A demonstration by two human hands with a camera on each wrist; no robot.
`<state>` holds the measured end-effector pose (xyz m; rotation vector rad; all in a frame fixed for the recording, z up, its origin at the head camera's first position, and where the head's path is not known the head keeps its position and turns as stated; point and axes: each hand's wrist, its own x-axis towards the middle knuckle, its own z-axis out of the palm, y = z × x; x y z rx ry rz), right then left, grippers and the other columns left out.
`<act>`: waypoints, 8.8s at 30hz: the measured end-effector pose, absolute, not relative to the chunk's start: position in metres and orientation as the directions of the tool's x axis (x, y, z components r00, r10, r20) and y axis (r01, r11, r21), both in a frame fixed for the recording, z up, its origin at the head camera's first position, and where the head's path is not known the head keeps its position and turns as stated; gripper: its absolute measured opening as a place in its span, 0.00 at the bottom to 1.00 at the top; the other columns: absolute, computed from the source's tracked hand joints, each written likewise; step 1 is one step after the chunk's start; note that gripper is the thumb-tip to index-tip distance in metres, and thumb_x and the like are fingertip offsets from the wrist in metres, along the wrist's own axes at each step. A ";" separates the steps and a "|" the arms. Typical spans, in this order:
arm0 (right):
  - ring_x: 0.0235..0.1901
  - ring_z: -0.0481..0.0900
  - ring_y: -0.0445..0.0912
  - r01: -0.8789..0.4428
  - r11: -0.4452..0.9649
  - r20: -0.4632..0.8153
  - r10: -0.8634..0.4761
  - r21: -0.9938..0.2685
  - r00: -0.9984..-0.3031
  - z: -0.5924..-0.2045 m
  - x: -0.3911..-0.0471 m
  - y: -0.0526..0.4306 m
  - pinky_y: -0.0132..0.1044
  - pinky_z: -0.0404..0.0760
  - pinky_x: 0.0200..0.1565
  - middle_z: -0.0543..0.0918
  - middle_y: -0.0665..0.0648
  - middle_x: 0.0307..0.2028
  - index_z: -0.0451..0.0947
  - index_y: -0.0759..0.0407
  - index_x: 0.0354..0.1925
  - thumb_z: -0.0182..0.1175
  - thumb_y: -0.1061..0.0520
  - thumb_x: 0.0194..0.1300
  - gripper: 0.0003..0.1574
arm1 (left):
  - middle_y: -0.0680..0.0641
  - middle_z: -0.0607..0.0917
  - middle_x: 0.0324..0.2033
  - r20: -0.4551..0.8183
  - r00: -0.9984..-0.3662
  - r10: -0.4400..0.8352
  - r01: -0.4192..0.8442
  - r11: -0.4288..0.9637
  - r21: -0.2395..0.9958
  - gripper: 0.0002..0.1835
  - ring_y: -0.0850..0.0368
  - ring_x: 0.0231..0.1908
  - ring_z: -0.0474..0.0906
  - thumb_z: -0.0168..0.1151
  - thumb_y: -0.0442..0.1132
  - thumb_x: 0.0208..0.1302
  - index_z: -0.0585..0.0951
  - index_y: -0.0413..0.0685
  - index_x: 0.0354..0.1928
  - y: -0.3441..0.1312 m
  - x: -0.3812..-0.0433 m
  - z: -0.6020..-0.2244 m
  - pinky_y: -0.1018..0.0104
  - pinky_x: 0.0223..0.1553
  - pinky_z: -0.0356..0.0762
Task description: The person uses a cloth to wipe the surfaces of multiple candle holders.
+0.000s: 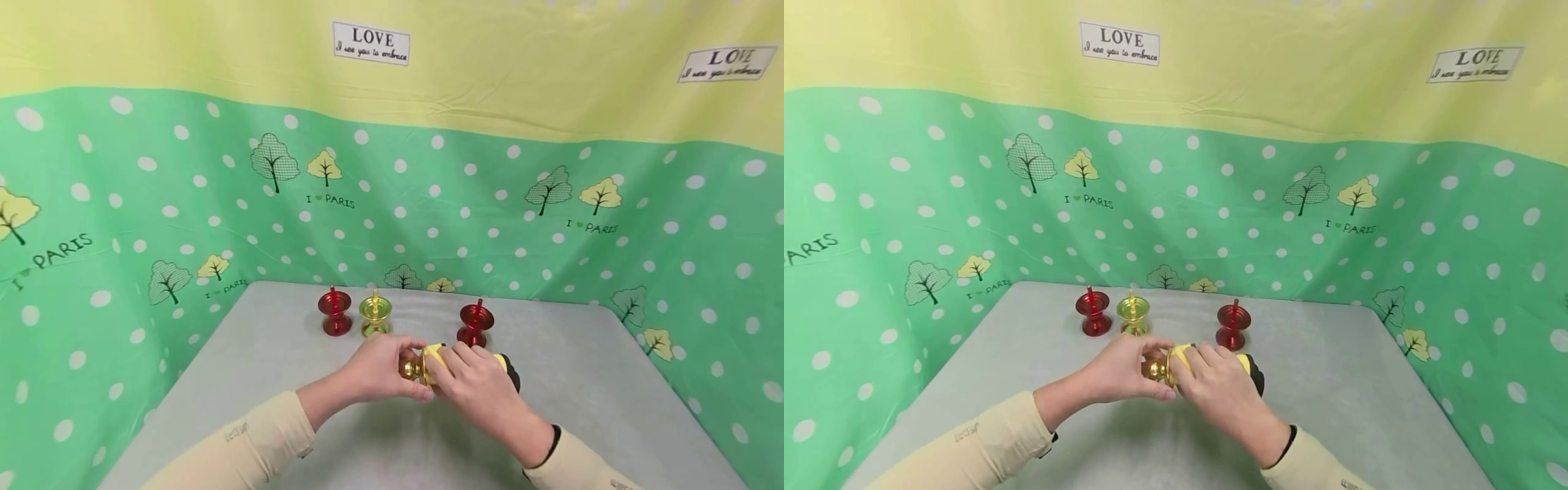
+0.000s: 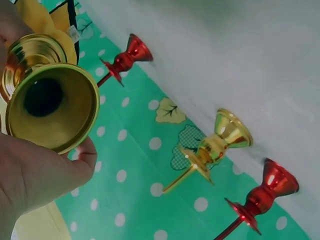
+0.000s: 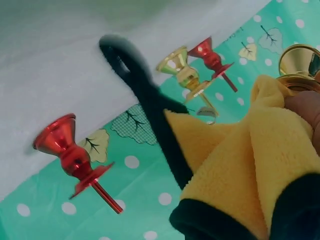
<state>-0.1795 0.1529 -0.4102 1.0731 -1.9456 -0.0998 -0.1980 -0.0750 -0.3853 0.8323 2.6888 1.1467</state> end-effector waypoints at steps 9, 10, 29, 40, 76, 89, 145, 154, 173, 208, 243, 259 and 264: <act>0.29 0.73 0.47 -0.682 0.602 0.651 -0.720 0.416 -0.239 -0.413 -0.184 0.150 0.35 0.67 0.30 0.78 0.49 0.29 0.79 0.55 0.41 0.69 0.54 0.62 0.11 | 0.57 0.94 0.41 0.176 -0.829 0.531 0.518 0.612 0.597 0.39 0.73 0.38 0.85 0.86 0.58 0.49 0.85 0.48 0.61 -0.079 -0.196 -0.389 0.66 0.50 0.78; 0.28 0.73 0.47 -0.683 0.600 0.651 -0.721 0.417 -0.235 -0.412 -0.185 0.149 0.35 0.66 0.30 0.77 0.49 0.28 0.79 0.54 0.40 0.71 0.54 0.61 0.12 | 0.58 0.94 0.40 0.180 -0.830 0.529 0.523 0.622 0.583 0.38 0.73 0.37 0.85 0.85 0.59 0.49 0.86 0.49 0.61 -0.079 -0.196 -0.389 0.63 0.52 0.77; 0.22 0.81 0.41 -0.336 0.749 0.467 -0.040 -0.572 -0.883 -0.393 -0.177 0.254 0.36 0.80 0.22 0.89 0.58 0.33 0.84 0.55 0.64 0.69 0.48 0.74 0.25 | 0.49 0.92 0.48 -0.078 -0.972 0.223 -0.040 0.169 0.985 0.32 0.60 0.46 0.87 0.72 0.46 0.72 0.76 0.39 0.71 -0.164 -0.214 -0.399 0.66 0.46 0.85; 0.29 0.80 0.33 -0.612 0.584 0.627 -0.213 -0.533 -0.749 -0.409 -0.170 0.212 0.27 0.81 0.27 0.91 0.58 0.47 0.84 0.52 0.66 0.76 0.64 0.62 0.34 | 0.54 0.92 0.43 -0.107 -0.939 0.328 -0.127 -0.042 0.991 0.32 0.64 0.44 0.87 0.67 0.49 0.77 0.74 0.29 0.68 -0.131 -0.198 -0.403 0.67 0.52 0.84; 0.43 0.85 0.47 -0.821 0.568 0.815 -0.445 -0.063 -0.371 -0.414 -0.172 0.142 0.37 0.86 0.40 0.89 0.53 0.49 0.88 0.49 0.53 0.66 0.39 0.75 0.19 | 0.41 0.90 0.52 -0.050 -0.955 0.293 -0.078 -0.086 0.993 0.37 0.58 0.47 0.88 0.80 0.46 0.64 0.78 0.35 0.69 -0.083 -0.178 -0.399 0.64 0.50 0.90; 0.46 0.86 0.50 -0.906 0.416 0.846 -0.455 -0.076 -0.280 -0.417 -0.189 0.162 0.29 0.86 0.50 0.86 0.59 0.50 0.87 0.54 0.54 0.61 0.39 0.77 0.23 | 0.45 0.91 0.52 -0.004 -0.876 0.482 -0.109 -0.191 0.976 0.32 0.61 0.48 0.89 0.71 0.44 0.72 0.76 0.30 0.69 -0.090 -0.180 -0.396 0.67 0.53 0.89; 0.57 0.84 0.51 -0.861 0.450 0.794 -0.419 -0.239 -0.440 -0.417 -0.179 0.158 0.20 0.80 0.60 0.83 0.60 0.59 0.87 0.51 0.57 0.61 0.42 0.73 0.23 | 0.38 0.88 0.61 0.034 -0.881 0.472 -0.034 -0.135 0.990 0.37 0.58 0.52 0.89 0.75 0.46 0.70 0.72 0.38 0.74 -0.088 -0.182 -0.394 0.64 0.53 0.89; 0.49 0.88 0.51 -0.768 0.628 0.839 -0.347 -0.124 -0.419 -0.407 -0.157 0.140 0.39 0.90 0.46 0.86 0.59 0.55 0.88 0.52 0.55 0.68 0.45 0.72 0.19 | 0.39 0.88 0.61 0.170 -0.955 0.244 0.166 -0.034 0.985 0.40 0.55 0.50 0.87 0.83 0.42 0.59 0.74 0.45 0.70 -0.070 -0.176 -0.397 0.70 0.50 0.88; 0.57 0.84 0.52 -0.927 0.322 0.854 -0.410 -0.194 -0.322 -0.413 -0.182 0.161 0.21 0.79 0.62 0.85 0.65 0.56 0.86 0.56 0.56 0.59 0.45 0.76 0.22 | 0.35 0.83 0.68 0.048 -0.781 0.622 -0.005 -0.083 0.997 0.42 0.58 0.59 0.86 0.74 0.50 0.71 0.68 0.37 0.78 -0.099 -0.183 -0.390 0.59 0.68 0.81; 0.53 0.87 0.53 -0.820 0.565 0.818 -0.426 -0.094 -0.387 -0.404 -0.168 0.152 0.32 0.89 0.52 0.87 0.60 0.56 0.89 0.51 0.54 0.60 0.39 0.74 0.24 | 0.37 0.84 0.67 0.069 -0.908 0.413 0.006 -0.151 0.988 0.40 0.56 0.56 0.87 0.78 0.36 0.64 0.71 0.39 0.75 -0.086 -0.180 -0.394 0.64 0.56 0.88; 0.53 0.86 0.50 -0.894 0.416 0.917 -0.267 -0.168 -0.296 -0.400 -0.167 0.146 0.27 0.84 0.58 0.87 0.65 0.52 0.89 0.58 0.51 0.62 0.51 0.78 0.15 | 0.36 0.86 0.63 0.142 -0.901 0.410 0.114 -0.093 0.989 0.39 0.56 0.56 0.86 0.73 0.52 0.69 0.71 0.39 0.73 -0.084 -0.177 -0.385 0.61 0.62 0.85; 0.50 0.89 0.54 -0.788 0.583 0.819 -0.344 -0.199 -0.460 -0.398 -0.164 0.153 0.25 0.86 0.51 0.88 0.59 0.55 0.90 0.53 0.53 0.80 0.67 0.48 0.31 | 0.39 0.88 0.60 0.073 -0.892 0.447 0.026 -0.111 0.993 0.35 0.60 0.53 0.87 0.72 0.47 0.73 0.74 0.38 0.74 -0.090 -0.180 -0.388 0.68 0.56 0.85; 0.49 0.88 0.53 -0.750 0.659 0.846 -0.371 -0.051 -0.383 -0.396 -0.153 0.141 0.44 0.90 0.43 0.88 0.59 0.53 0.90 0.55 0.52 0.75 0.50 0.62 0.21 | 0.36 0.88 0.59 0.109 -0.947 0.303 0.098 -0.052 0.994 0.35 0.56 0.50 0.86 0.79 0.40 0.65 0.77 0.41 0.71 -0.077 -0.174 -0.386 0.70 0.50 0.87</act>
